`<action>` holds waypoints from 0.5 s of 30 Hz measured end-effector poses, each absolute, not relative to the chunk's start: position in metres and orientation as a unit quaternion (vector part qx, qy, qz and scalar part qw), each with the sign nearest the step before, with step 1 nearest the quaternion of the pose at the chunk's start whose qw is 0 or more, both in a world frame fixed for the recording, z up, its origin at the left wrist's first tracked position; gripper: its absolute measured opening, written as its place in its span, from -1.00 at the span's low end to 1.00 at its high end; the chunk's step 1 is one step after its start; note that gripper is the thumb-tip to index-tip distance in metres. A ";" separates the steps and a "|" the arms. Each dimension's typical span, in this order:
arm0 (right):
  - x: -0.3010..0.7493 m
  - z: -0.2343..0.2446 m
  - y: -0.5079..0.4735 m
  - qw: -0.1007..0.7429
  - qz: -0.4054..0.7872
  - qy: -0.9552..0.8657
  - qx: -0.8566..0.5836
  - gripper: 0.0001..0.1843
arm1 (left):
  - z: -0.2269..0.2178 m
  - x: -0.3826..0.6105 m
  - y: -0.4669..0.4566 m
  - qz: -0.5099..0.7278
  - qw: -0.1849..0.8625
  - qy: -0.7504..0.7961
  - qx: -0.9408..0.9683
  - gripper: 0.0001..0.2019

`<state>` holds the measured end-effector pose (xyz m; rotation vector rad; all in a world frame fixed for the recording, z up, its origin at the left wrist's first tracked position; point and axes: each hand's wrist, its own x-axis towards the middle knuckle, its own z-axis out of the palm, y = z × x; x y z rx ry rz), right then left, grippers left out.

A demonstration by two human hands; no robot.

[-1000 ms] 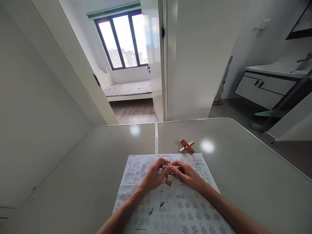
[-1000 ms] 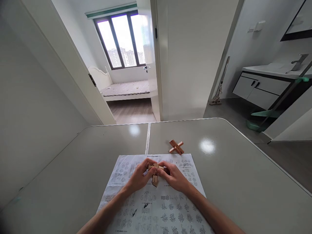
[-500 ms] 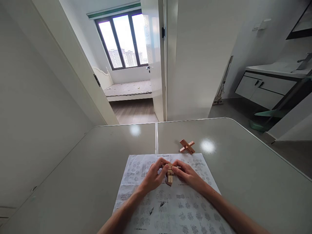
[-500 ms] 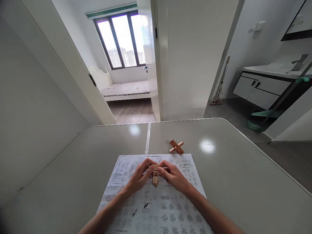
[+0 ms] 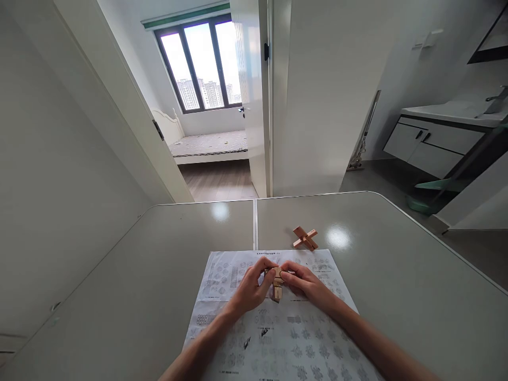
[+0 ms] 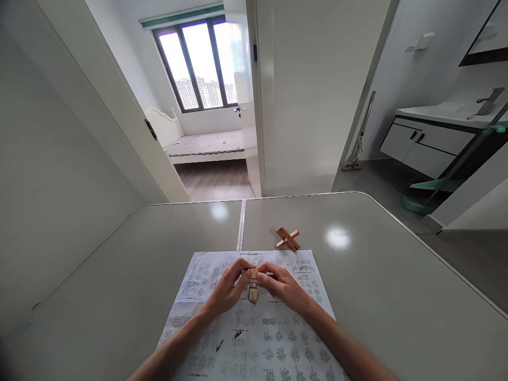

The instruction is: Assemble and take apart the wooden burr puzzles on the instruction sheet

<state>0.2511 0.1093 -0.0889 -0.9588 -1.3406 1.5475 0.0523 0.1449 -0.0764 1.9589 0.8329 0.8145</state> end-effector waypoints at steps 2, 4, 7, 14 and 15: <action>0.252 -0.086 0.109 0.425 0.621 -0.536 -0.382 -0.54 | -0.076 0.052 0.145 0.324 0.416 0.333 0.781 -0.77; 0.252 -0.083 0.108 0.419 0.624 -0.537 -0.383 -0.54 | -0.077 0.052 0.144 0.326 0.414 0.334 0.782 -0.76; 0.252 -0.080 0.108 0.411 0.627 -0.539 -0.385 -0.53 | -0.077 0.052 0.145 0.327 0.418 0.327 0.782 -0.76; 0.253 -0.085 0.109 0.412 0.637 -0.535 -0.371 -0.59 | -0.075 0.053 0.144 0.334 0.413 0.324 0.783 -0.78; 0.253 -0.086 0.109 0.412 0.637 -0.536 -0.371 -0.60 | -0.075 0.053 0.144 0.333 0.413 0.325 0.783 -0.78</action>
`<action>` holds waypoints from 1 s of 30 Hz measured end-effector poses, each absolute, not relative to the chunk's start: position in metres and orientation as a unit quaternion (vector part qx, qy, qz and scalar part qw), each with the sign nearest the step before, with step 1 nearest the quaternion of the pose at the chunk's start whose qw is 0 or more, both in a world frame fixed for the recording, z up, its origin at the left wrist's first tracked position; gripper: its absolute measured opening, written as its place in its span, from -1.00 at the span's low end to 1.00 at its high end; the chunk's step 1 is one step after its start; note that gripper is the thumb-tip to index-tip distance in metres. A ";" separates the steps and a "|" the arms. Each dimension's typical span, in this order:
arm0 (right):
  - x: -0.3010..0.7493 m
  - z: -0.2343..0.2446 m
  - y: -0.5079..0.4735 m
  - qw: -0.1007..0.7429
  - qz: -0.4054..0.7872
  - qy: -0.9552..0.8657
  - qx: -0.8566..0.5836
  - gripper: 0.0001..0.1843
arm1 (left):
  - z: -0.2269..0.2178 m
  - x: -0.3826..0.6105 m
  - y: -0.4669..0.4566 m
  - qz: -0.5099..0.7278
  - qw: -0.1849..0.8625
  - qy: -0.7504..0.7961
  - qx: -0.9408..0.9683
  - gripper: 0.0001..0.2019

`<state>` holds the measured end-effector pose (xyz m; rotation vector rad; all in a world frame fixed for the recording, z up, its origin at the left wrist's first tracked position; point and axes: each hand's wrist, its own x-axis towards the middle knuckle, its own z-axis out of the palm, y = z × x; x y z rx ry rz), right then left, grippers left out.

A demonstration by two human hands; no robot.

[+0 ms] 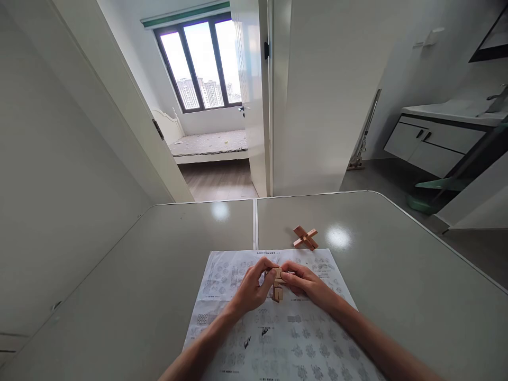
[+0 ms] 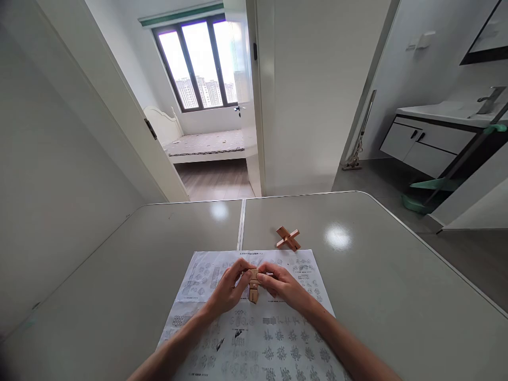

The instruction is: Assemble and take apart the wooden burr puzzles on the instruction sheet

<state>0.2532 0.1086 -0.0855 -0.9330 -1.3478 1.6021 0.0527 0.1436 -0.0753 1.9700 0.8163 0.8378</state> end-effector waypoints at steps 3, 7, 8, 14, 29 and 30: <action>0.254 -0.087 0.108 0.413 0.634 -0.538 -0.371 -0.62 | -0.076 0.053 0.143 0.331 0.412 0.330 0.782 -0.78; 0.253 -0.088 0.108 0.419 0.631 -0.535 -0.374 -0.62 | -0.078 0.054 0.144 0.335 0.419 0.335 0.775 -0.78; 0.252 -0.088 0.109 0.422 0.630 -0.533 -0.375 -0.62 | -0.078 0.055 0.144 0.339 0.422 0.338 0.769 -0.78; 0.249 -0.090 0.110 0.432 0.642 -0.522 -0.359 -0.56 | -0.081 0.057 0.146 0.344 0.464 0.340 0.742 -0.72; 0.253 -0.097 0.115 0.457 0.641 -0.492 -0.372 -0.51 | -0.077 0.058 0.145 0.315 0.478 0.320 0.755 -0.42; 0.253 -0.096 0.115 0.457 0.639 -0.493 -0.374 -0.50 | -0.078 0.059 0.145 0.317 0.481 0.320 0.752 -0.42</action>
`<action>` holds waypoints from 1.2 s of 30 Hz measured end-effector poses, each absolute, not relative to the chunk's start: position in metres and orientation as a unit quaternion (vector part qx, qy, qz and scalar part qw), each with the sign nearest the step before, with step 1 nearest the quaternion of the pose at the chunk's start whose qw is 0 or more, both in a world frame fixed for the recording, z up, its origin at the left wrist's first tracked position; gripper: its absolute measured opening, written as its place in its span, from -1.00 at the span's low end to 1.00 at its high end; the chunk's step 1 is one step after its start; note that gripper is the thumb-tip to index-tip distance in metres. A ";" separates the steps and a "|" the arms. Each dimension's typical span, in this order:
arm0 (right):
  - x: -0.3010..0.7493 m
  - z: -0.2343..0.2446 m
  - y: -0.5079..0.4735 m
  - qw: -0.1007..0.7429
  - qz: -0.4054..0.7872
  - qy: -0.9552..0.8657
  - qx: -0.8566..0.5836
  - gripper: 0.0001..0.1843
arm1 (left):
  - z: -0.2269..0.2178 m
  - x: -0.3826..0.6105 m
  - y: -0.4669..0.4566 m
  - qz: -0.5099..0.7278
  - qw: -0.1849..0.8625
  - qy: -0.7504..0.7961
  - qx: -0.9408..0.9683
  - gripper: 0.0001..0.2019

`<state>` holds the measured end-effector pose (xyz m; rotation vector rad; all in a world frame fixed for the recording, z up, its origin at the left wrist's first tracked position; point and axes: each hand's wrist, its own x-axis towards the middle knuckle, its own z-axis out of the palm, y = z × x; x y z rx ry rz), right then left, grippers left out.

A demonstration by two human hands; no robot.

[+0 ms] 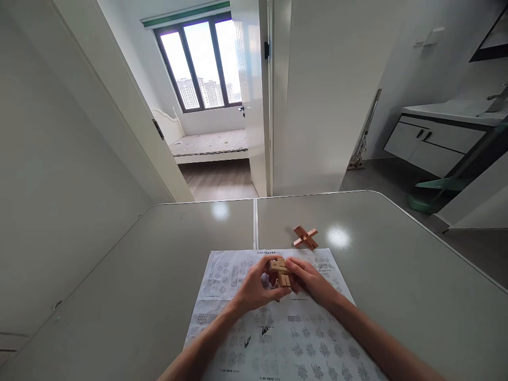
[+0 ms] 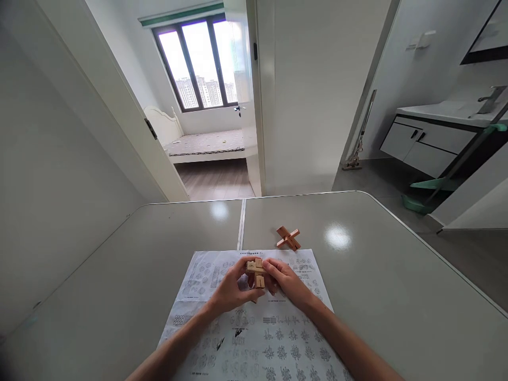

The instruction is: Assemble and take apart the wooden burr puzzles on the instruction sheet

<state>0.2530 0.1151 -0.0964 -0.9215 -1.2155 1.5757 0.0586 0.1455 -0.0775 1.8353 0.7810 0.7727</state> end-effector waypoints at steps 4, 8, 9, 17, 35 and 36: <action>0.253 -0.094 0.114 0.455 0.632 -0.494 -0.386 -0.47 | -0.078 0.059 0.146 0.323 0.495 0.326 0.738 -0.45; 0.250 -0.091 0.113 0.462 0.621 -0.496 -0.394 -0.43 | -0.077 0.057 0.148 0.328 0.534 0.336 0.703 -0.47; 0.249 -0.090 0.113 0.466 0.618 -0.496 -0.394 -0.42 | -0.077 0.057 0.149 0.334 0.548 0.338 0.689 -0.48; 0.252 -0.099 0.117 0.482 0.438 -0.575 -0.496 -0.52 | -0.083 0.053 0.165 0.438 0.593 0.362 0.570 -0.53; 0.268 -0.097 0.116 0.352 0.308 -0.761 -0.449 -0.56 | -0.087 0.053 0.171 0.479 0.593 0.383 0.521 -0.48; 0.269 -0.097 0.117 0.355 0.310 -0.758 -0.451 -0.53 | -0.087 0.053 0.171 0.479 0.596 0.383 0.518 -0.45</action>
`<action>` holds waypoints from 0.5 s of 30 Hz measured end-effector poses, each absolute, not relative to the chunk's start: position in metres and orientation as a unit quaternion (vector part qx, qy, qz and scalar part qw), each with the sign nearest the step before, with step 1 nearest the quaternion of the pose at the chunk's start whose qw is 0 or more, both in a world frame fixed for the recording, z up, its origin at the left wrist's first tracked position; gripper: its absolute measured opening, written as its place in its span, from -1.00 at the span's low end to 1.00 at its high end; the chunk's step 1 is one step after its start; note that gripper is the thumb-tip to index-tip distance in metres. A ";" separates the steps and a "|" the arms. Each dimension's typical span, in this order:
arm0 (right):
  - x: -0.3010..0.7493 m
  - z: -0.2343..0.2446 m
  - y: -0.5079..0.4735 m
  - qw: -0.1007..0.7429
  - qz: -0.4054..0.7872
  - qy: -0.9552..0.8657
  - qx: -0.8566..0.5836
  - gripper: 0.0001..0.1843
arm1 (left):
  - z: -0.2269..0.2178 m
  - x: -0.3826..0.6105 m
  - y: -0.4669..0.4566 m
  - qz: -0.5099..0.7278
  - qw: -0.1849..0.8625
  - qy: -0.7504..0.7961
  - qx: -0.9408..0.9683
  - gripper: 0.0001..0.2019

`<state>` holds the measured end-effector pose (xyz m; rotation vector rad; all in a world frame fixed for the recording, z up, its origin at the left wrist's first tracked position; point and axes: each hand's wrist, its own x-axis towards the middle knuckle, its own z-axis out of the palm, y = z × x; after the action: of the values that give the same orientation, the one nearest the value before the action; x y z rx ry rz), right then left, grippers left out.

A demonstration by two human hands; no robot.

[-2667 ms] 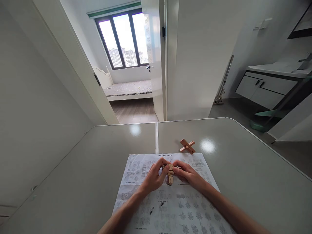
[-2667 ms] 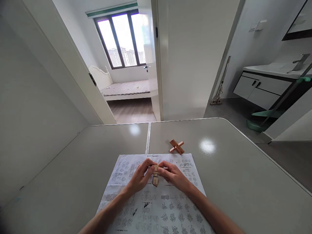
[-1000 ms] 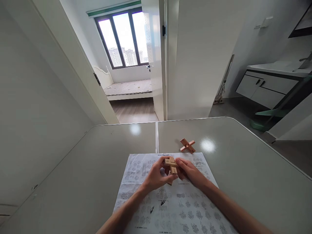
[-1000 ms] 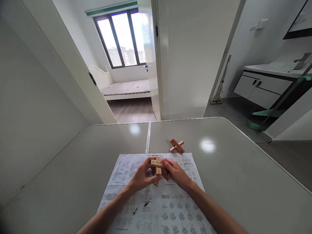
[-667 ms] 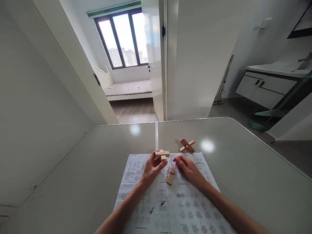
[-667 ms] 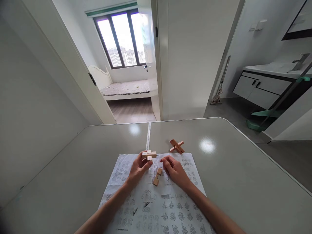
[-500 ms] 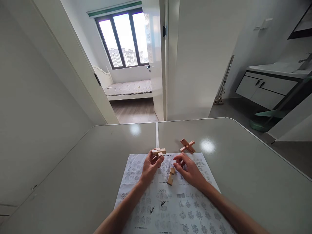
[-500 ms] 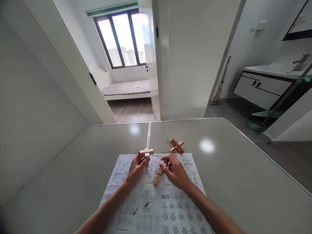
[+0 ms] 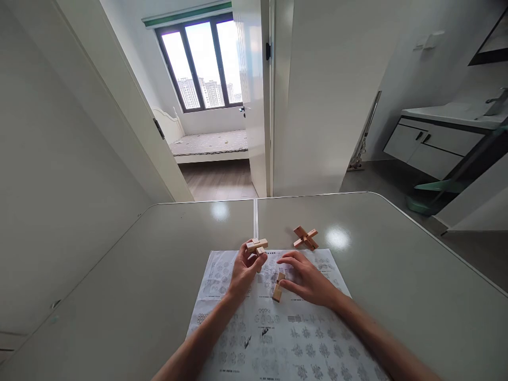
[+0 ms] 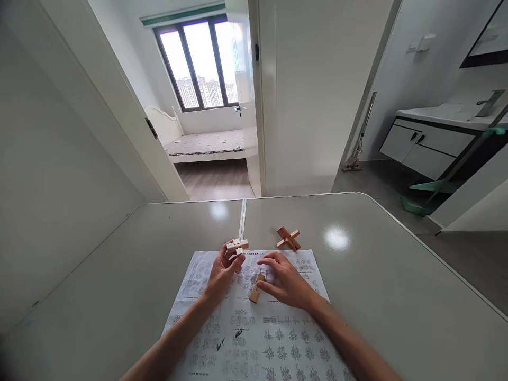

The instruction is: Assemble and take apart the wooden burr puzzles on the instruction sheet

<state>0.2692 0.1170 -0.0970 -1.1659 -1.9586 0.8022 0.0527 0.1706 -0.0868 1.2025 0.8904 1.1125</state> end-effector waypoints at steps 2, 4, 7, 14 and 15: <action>0.270 -0.098 0.117 0.356 0.315 -0.757 -0.449 -0.44 | -0.086 0.053 0.170 0.480 0.601 0.385 0.511 -0.40; 0.270 -0.099 0.116 0.349 0.314 -0.766 -0.439 -0.30 | -0.085 0.053 0.170 0.481 0.605 0.385 0.505 -0.36; 0.267 -0.101 0.114 0.336 0.294 -0.786 -0.427 -0.13 | -0.084 0.054 0.168 0.484 0.608 0.383 0.500 -0.34; 0.261 -0.099 0.111 0.330 0.251 -0.791 -0.449 -0.46 | -0.086 0.054 0.167 0.475 0.605 0.376 0.517 -0.30; 0.261 -0.098 0.111 0.329 0.248 -0.792 -0.451 -0.50 | -0.086 0.054 0.167 0.472 0.602 0.378 0.521 -0.31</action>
<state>0.2607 0.1106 -0.0984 -1.1806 -2.0713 0.6501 0.0536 0.1673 -0.0857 1.2070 0.8756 1.0943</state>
